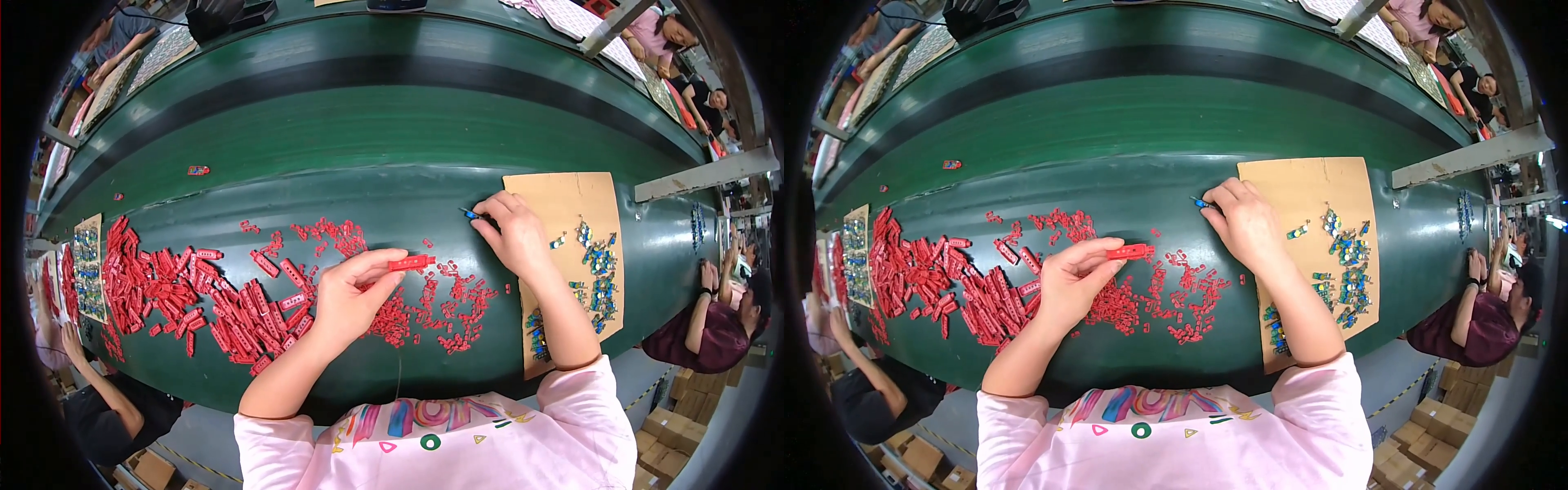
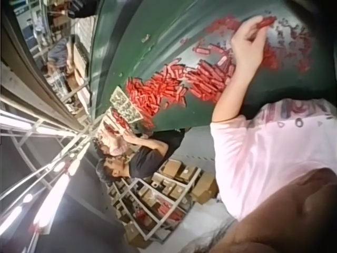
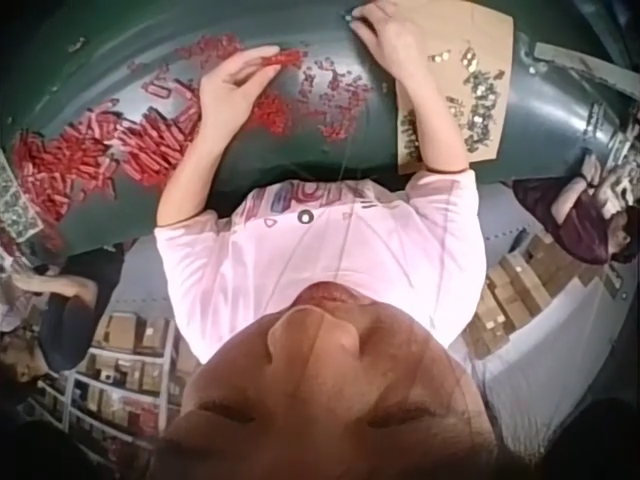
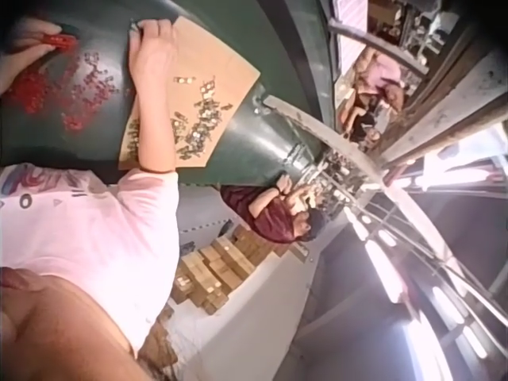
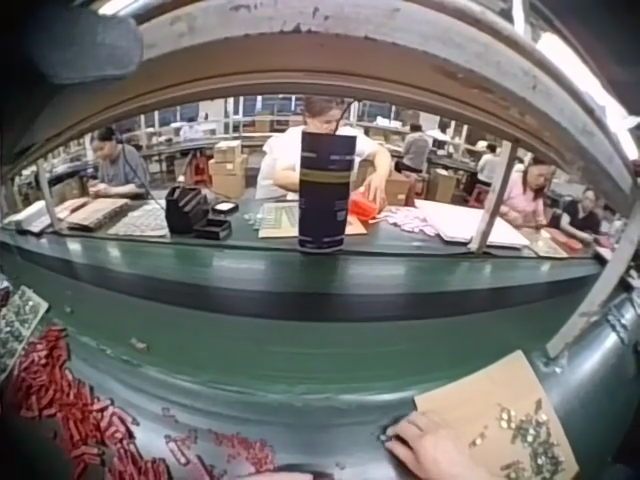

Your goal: The person joins small plastic components by hand on an industrial assembly line.

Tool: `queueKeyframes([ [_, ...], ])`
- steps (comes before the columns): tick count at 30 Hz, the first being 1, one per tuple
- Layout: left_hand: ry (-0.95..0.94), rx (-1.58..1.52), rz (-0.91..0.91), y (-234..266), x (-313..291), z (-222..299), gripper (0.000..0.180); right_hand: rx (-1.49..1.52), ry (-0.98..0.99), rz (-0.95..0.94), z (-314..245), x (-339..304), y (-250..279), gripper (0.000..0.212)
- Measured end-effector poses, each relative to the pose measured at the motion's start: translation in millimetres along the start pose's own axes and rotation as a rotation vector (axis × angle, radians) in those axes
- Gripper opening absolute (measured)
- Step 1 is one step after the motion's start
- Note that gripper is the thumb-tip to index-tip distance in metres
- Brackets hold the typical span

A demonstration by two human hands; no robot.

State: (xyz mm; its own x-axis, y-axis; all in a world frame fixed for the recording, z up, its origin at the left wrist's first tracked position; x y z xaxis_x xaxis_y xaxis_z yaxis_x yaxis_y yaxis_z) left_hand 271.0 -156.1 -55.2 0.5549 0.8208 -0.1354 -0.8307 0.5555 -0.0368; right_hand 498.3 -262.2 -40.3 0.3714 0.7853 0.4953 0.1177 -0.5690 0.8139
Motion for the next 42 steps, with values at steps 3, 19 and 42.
queueKeyframes([
  [3, 0.010, -0.003, 0.011, -2, 1, 0, 0.031, 0.226, -0.163, -0.074, 4, -3, -4, 0.008],
  [19, 0.093, -0.027, -0.034, -3, -1, 0, 0.031, 0.662, 0.115, -0.030, -63, -5, 9, 0.024],
  [42, 0.202, -0.245, 0.059, -3, 4, -19, 0.023, 1.060, -0.629, -0.298, -57, -22, -26, 0.024],
])
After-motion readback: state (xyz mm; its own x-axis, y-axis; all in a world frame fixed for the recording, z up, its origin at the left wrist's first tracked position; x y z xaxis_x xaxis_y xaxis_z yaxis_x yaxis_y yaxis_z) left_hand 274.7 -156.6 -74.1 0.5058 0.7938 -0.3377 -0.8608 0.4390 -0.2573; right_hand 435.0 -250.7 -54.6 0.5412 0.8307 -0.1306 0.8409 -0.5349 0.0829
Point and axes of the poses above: each hand's wrist, its own x-axis towards the middle knuckle, its own y-axis out of the back of the hand, z = x × y, the point moved 4 cm from there along x, towards the middle knuckle, and after that the axes turned 13 degrees about z, right-handed, at the moved point
